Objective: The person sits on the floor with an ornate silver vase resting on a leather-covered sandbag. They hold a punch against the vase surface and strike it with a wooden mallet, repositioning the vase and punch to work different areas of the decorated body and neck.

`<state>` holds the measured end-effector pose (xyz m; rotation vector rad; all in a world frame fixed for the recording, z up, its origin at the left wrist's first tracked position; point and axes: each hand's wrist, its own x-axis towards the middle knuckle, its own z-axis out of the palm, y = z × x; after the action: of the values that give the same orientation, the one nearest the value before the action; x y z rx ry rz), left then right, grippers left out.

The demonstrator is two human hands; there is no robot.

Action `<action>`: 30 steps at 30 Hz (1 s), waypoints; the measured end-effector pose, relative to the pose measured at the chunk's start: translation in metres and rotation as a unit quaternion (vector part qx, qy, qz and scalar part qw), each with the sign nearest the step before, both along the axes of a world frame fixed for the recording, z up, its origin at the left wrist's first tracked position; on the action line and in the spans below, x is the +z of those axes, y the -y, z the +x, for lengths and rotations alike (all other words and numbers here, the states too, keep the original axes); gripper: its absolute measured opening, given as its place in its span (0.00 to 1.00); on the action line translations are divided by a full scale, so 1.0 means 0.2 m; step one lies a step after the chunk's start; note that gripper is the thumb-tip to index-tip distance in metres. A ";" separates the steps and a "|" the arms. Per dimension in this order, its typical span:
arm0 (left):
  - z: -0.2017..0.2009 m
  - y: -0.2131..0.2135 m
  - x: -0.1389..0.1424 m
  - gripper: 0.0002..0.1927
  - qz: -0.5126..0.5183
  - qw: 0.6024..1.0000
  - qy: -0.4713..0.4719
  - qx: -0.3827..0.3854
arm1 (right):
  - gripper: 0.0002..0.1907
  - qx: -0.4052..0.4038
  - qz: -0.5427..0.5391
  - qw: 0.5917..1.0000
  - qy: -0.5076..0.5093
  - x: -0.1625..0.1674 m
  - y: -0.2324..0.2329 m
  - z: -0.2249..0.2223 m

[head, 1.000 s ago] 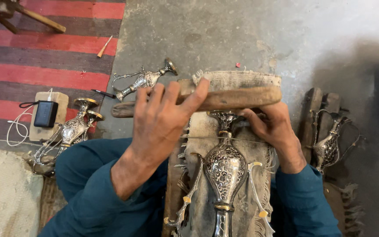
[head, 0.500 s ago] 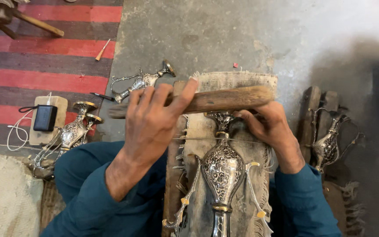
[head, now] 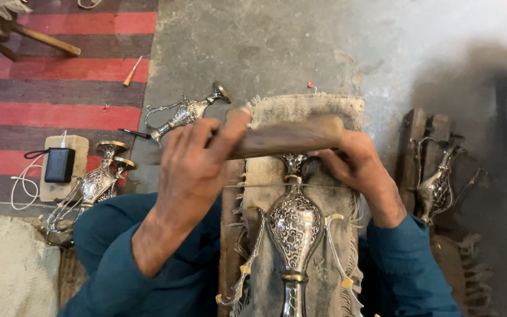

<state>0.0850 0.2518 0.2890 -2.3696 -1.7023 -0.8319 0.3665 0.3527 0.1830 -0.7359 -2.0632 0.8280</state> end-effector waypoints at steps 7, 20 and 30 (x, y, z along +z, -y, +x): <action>-0.02 0.03 -0.01 0.40 -0.055 0.986 0.147 -0.047 | 0.15 -0.009 -0.062 0.997 -0.047 0.02 0.02 0.01; 0.07 -0.05 0.04 0.39 0.020 0.998 -0.053 -0.005 | 0.11 -0.090 -0.017 0.995 -0.041 -0.10 0.04 0.04; 0.13 -0.14 0.07 0.33 0.044 0.994 -0.087 -0.041 | 0.10 -0.054 0.086 0.994 -0.040 0.00 0.03 0.01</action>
<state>0.1102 0.2794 0.3033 -2.3874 -1.4812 -0.6742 0.3676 0.3475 0.1832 -0.7013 -1.9762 0.6014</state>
